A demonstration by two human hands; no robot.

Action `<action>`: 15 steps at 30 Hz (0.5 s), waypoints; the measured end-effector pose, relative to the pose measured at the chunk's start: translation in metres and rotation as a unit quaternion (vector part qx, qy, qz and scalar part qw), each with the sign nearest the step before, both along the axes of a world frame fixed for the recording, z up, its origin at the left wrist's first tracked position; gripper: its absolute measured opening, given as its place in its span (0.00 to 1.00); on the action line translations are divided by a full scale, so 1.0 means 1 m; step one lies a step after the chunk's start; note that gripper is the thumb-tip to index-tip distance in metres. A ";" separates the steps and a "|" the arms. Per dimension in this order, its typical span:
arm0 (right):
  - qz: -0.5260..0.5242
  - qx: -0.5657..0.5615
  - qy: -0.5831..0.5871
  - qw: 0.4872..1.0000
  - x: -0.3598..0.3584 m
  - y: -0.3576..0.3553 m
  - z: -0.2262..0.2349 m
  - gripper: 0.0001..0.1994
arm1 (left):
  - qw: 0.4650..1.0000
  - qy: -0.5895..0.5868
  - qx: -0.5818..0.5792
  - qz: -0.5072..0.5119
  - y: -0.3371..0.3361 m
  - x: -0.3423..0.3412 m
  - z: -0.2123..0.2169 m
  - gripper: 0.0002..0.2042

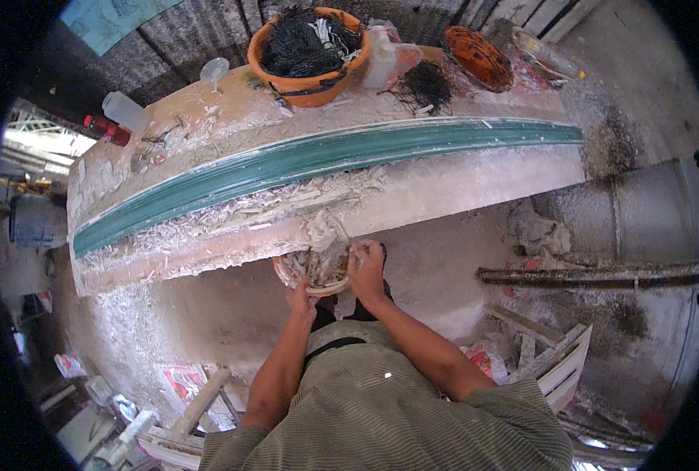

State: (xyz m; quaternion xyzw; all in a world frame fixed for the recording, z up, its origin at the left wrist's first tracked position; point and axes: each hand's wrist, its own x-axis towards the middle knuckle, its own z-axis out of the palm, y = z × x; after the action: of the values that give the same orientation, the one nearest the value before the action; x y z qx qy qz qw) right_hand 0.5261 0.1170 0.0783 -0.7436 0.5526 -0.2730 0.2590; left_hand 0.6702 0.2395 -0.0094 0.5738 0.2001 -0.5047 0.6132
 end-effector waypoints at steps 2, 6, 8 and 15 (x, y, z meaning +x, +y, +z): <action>-0.072 -0.017 -0.024 0.997 -0.008 -0.022 0.011 0.10 | 1.000 0.007 0.015 -0.005 0.005 0.008 0.001 0.25; -0.232 -0.022 -0.015 0.972 -0.029 -0.114 0.007 0.11 | 0.998 0.048 -0.033 -0.018 0.018 0.022 -0.010 0.25; -0.196 -0.033 0.059 0.978 -0.027 -0.141 -0.008 0.11 | 0.997 0.057 -0.047 -0.009 0.023 0.025 -0.023 0.26; -0.108 0.024 0.125 0.986 0.000 -0.069 -0.023 0.07 | 0.996 -0.043 -0.061 -0.043 0.024 0.013 -0.037 0.26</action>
State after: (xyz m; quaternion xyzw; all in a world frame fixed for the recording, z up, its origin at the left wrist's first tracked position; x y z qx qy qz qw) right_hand 0.5256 0.0477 0.0555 -0.7013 0.6643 -0.1909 0.1742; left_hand 0.6832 0.2632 -0.0460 0.5648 0.1172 -0.5165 0.6328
